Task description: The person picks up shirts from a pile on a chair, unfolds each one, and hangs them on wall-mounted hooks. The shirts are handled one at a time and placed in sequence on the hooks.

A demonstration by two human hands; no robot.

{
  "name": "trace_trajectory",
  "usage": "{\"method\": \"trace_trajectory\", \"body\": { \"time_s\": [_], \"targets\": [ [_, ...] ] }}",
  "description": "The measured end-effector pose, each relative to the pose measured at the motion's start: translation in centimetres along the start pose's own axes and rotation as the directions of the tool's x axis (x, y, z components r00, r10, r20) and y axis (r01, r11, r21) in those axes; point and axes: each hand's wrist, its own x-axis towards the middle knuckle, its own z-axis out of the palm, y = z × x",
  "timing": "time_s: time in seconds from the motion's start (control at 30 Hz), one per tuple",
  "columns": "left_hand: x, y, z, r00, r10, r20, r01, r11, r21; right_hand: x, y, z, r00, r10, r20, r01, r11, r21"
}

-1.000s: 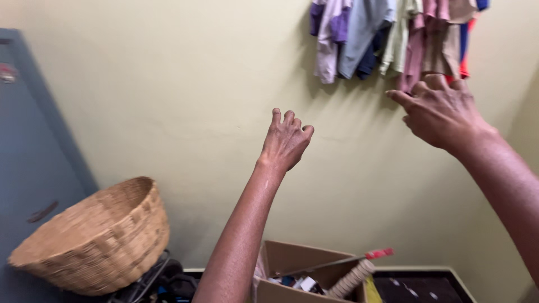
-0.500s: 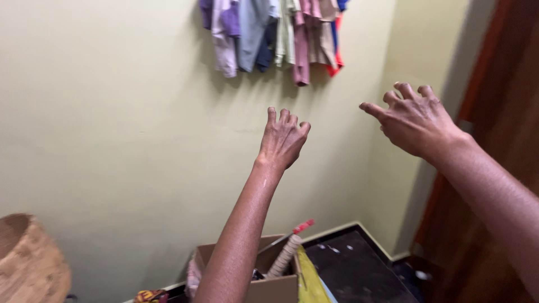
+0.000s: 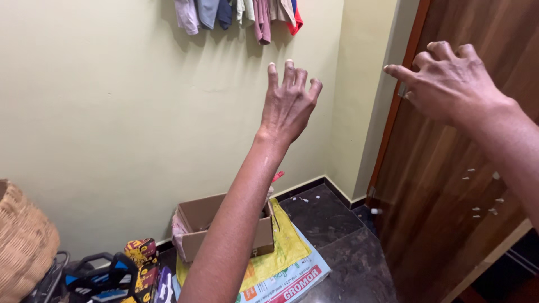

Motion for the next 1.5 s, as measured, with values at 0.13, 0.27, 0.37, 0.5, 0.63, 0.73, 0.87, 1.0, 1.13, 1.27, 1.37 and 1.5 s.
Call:
{"method": "trace_trajectory", "body": {
  "time_s": [0.13, 0.27, 0.37, 0.5, 0.63, 0.73, 0.87, 1.0, 1.13, 1.27, 1.37, 1.5],
  "targets": [
    [0.3, -0.4, -3.2, 1.0, -0.012, -0.017, 0.011, 1.0, -0.009, -2.3, 0.3, -3.6, 1.0, 0.016, -0.023, -0.015, 0.998, 0.06],
    [0.9, -0.9, -6.2, 0.997, -0.07, -0.017, 0.07, 0.997, -0.018, -4.2, 1.6, -7.9, 1.0, 0.003, -0.023, -0.002, 0.999, 0.044],
    [0.3, -1.1, -8.5, 0.997, -0.054, -0.061, 0.051, 0.997, -0.06, -6.1, 1.3, -10.6, 0.998, 0.039, -0.056, -0.038, 0.999, 0.025],
    [-1.8, -1.3, -11.0, 0.998, -0.043, -0.046, 0.039, 0.996, -0.085, -7.9, -0.7, -12.9, 0.998, 0.067, -0.001, -0.067, 0.998, 0.01],
    [-4.5, -1.7, -11.9, 0.996, -0.083, -0.04, 0.077, 0.989, -0.128, -10.0, -4.1, -14.3, 0.99, 0.05, -0.132, -0.029, 0.988, 0.154],
    [-5.6, -2.5, -12.7, 0.996, -0.088, 0.009, 0.088, 0.986, -0.142, -11.8, -5.1, -15.3, 0.999, 0.036, 0.027, -0.038, 0.994, 0.101],
    [-5.6, -3.2, -15.2, 0.983, -0.159, 0.086, 0.175, 0.959, -0.221, -13.3, -4.0, -17.3, 0.998, 0.06, 0.001, -0.06, 0.996, 0.069],
    [-6.2, -2.5, -18.0, 0.967, -0.199, 0.161, 0.236, 0.937, -0.256, -15.4, -4.2, -20.0, 0.996, 0.081, 0.025, -0.084, 0.985, 0.151],
    [-6.6, -1.2, -19.1, 0.962, -0.204, 0.179, 0.245, 0.936, -0.252, -17.2, -4.5, -22.3, 0.974, 0.075, 0.215, -0.128, 0.961, 0.246],
    [-7.5, 0.7, -19.8, 0.944, -0.25, 0.214, 0.307, 0.903, -0.299, -19.7, -4.7, -22.6, 0.999, 0.02, -0.029, -0.015, 0.991, 0.136],
    [-8.1, 1.9, -20.9, 0.916, -0.264, 0.302, 0.355, 0.883, -0.306, -21.2, -4.8, -23.6, 0.989, 0.055, 0.134, -0.075, 0.986, 0.148],
    [-10.4, 1.8, -23.6, 0.925, -0.271, 0.266, 0.342, 0.899, -0.274, -22.4, -4.3, -25.0, 0.975, 0.053, 0.217, -0.091, 0.982, 0.167]
  ]
}}
